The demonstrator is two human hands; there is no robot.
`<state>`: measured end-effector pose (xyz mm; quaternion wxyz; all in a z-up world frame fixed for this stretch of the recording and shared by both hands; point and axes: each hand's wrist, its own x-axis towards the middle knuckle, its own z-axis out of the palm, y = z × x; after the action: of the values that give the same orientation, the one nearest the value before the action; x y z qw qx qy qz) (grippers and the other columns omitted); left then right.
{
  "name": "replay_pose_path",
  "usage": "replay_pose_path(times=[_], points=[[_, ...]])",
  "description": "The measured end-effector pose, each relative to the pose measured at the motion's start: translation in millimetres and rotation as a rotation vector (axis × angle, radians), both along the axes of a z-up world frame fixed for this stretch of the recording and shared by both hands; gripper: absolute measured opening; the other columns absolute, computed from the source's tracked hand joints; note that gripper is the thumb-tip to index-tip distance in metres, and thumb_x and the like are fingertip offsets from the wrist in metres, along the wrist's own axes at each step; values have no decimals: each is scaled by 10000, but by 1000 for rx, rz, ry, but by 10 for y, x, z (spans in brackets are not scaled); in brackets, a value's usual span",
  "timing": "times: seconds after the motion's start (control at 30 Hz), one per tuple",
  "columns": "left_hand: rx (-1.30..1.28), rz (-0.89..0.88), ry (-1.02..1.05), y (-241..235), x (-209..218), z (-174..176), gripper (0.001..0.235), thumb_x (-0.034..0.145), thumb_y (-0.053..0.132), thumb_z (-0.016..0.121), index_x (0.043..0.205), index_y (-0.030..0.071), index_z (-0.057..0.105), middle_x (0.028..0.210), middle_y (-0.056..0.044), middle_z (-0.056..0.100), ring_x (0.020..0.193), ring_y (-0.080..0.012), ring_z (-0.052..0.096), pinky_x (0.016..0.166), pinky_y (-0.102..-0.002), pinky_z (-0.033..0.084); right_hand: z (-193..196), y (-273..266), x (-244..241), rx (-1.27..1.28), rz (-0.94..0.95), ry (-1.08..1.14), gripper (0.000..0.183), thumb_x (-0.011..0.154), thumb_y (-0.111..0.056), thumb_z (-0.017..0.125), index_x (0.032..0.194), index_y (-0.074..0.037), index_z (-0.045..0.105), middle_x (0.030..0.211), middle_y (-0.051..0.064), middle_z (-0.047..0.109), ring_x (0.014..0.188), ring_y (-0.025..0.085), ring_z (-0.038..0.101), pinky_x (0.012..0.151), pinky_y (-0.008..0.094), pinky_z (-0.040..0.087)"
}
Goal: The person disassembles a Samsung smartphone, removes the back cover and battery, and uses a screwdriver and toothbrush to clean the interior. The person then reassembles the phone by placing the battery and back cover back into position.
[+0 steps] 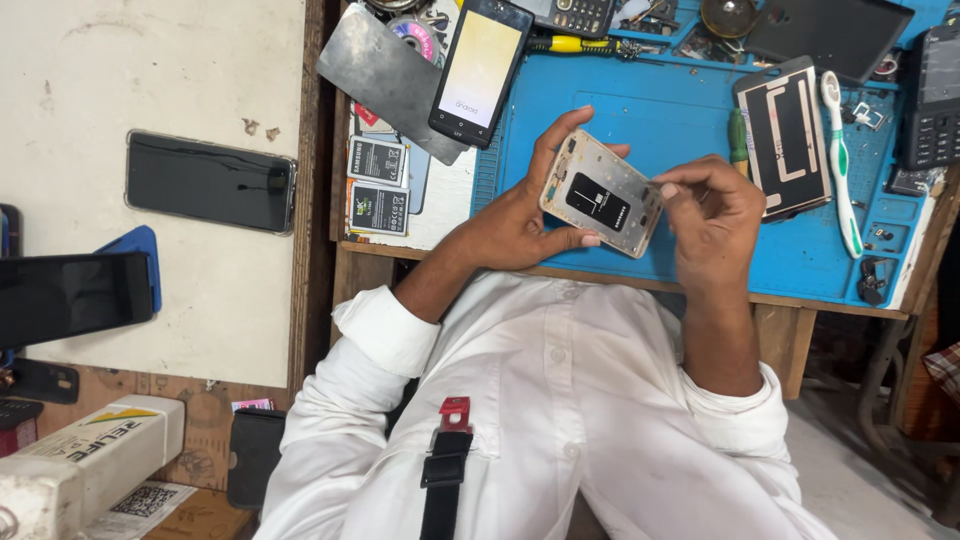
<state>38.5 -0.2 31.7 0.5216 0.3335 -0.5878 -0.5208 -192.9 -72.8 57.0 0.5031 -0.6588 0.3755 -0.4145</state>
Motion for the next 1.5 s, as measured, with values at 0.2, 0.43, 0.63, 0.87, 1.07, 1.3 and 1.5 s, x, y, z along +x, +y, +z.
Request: replay_pose_path(times=[0.2,0.43,0.63,0.87,1.07,1.3,1.5], points=[[15,-43,-32,-1,47,30,1152,944,149,865,1669,197,-28,1646,-195,380,1535,-305,437,1291,-448,416,100,176,254,-380,52,165,108,892,61,752,974,-7,739,927,71,622,722,95,588,609,247,475],[43,-35,-67,-18,53,15,1037,904,-48,744,1640,209,59,1577,-156,465,1453,-278,547,1260,-418,483,81,223,522,-546,177,153,166,818,41,772,965,-30,742,874,60,598,715,146,583,568,252,448],[47,-6,-72,-40,29,-1,981,904,-34,734,1632,192,116,1567,-152,452,1470,-281,550,1245,-409,505,-6,231,567,-525,157,142,139,788,15,807,884,-26,716,820,57,577,616,91,519,538,261,404],[16,22,-92,-29,44,-27,957,933,74,823,1602,158,144,1570,-141,369,1445,-265,496,1209,-399,479,-65,214,574,-458,103,104,117,843,26,782,889,-18,684,849,65,579,619,83,488,525,243,399],[35,-21,-4,-26,39,-61,918,905,-33,679,1621,170,142,1540,-110,430,1449,-241,506,1245,-383,454,-76,200,550,-496,193,95,126,796,23,781,858,-14,677,793,55,553,595,93,471,523,263,377],[-34,0,-92,-30,38,-51,880,947,-34,738,1568,165,148,1583,-115,400,1500,-263,460,1286,-398,391,-55,206,582,-527,178,89,128,791,25,770,841,-21,662,791,59,544,592,99,472,523,273,374],[27,39,-112,10,37,-55,836,1005,31,737,1598,159,162,1551,-125,393,1450,-242,490,1247,-376,465,-82,207,570,-479,145,85,105,806,25,757,867,-2,677,810,78,550,602,108,461,490,257,353]])
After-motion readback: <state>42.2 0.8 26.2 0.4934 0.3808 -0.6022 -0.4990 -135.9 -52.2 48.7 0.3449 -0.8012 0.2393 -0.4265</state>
